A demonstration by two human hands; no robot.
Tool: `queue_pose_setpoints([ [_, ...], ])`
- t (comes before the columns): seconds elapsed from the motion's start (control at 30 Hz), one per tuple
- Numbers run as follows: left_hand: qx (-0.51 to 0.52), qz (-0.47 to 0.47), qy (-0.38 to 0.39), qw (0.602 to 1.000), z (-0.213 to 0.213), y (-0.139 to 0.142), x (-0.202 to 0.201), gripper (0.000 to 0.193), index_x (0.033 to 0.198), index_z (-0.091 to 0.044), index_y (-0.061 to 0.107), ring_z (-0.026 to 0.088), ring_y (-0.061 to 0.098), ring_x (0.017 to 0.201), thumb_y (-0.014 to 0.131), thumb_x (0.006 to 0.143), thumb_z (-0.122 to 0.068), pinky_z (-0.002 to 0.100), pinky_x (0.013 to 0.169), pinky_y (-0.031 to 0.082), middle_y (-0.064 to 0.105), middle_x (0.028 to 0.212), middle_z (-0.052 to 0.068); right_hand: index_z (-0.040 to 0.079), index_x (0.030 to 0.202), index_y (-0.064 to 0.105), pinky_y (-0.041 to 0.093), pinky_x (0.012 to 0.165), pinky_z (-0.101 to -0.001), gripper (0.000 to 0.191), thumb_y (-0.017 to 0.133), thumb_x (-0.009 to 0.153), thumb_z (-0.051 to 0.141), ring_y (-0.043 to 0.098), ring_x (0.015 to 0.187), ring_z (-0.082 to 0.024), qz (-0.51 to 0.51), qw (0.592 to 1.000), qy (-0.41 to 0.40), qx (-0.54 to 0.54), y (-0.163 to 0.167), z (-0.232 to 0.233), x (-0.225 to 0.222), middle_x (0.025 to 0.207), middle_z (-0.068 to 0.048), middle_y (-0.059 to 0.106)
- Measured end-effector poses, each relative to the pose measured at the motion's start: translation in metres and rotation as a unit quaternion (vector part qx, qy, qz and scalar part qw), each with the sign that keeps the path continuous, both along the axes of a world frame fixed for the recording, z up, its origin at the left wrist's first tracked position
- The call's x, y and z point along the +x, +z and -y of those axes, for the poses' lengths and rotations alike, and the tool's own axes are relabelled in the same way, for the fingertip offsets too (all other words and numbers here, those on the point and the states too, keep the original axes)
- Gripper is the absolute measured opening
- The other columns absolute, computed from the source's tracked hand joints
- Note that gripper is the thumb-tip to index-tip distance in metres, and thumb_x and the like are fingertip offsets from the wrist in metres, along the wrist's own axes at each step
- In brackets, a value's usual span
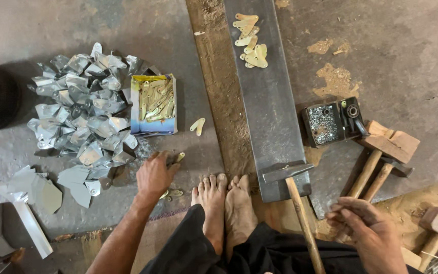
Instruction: The person sits on the floor and flattens small brass-colored metal pieces one at a time, holding each piece on a flat steel plate and striking it with a hammer. Flattened pieces are placed into a box and on the plate beside them.
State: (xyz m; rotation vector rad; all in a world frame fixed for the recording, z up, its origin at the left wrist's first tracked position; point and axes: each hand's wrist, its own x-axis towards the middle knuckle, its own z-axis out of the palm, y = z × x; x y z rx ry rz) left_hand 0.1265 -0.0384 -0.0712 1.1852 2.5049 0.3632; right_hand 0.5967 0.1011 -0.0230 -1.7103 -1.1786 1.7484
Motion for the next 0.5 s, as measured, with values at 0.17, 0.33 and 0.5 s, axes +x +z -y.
queue_pose_setpoints([
  [0.17, -0.036, 0.023, -0.015, 0.999, 0.014, 0.002, -0.016, 0.026, 0.094, -0.011, 0.075, 0.038, 0.072, 0.093, 0.075, 0.082, -0.035, 0.05, 0.081, 0.056, 0.075, 0.101, 0.017, -0.006, 0.109, 0.068, 0.049, 0.057, -0.0338, 0.023, 0.068, 0.097, 0.014, 0.071, 0.075, -0.022, 0.107, 0.993, 0.05, 0.01, 0.023, 0.014, -0.071, 0.085, -0.015, 0.074],
  [0.33, -0.146, 0.057, -0.039, 0.987, 0.014, 0.011, -0.035, 0.035, 0.096, -0.007, 0.073, 0.042, 0.07, 0.094, 0.074, 0.087, -0.041, 0.052, 0.084, 0.054, 0.073, 0.096, 0.023, -0.004, 0.104, 0.077, 0.054, 0.071, -0.025, 0.02, 0.069, 0.097, 0.013, 0.066, 0.077, -0.012, 0.051, 0.973, 0.122, 0.189, 0.036, 0.002, -0.135, 0.085, -0.01, 0.073],
  [0.5, -0.042, 0.0, -0.108, 0.993, 0.01, 0.014, -0.018, 0.031, 0.108, -0.002, 0.066, 0.042, 0.072, 0.088, 0.07, 0.086, -0.024, 0.051, 0.079, 0.057, 0.074, 0.095, 0.021, 0.002, 0.108, 0.073, 0.06, 0.071, -0.0245, 0.017, 0.071, 0.091, 0.007, 0.074, 0.082, -0.01, 0.03, 0.954, 0.173, 0.245, 0.039, -0.025, -0.188, 0.093, -0.007, 0.076],
])
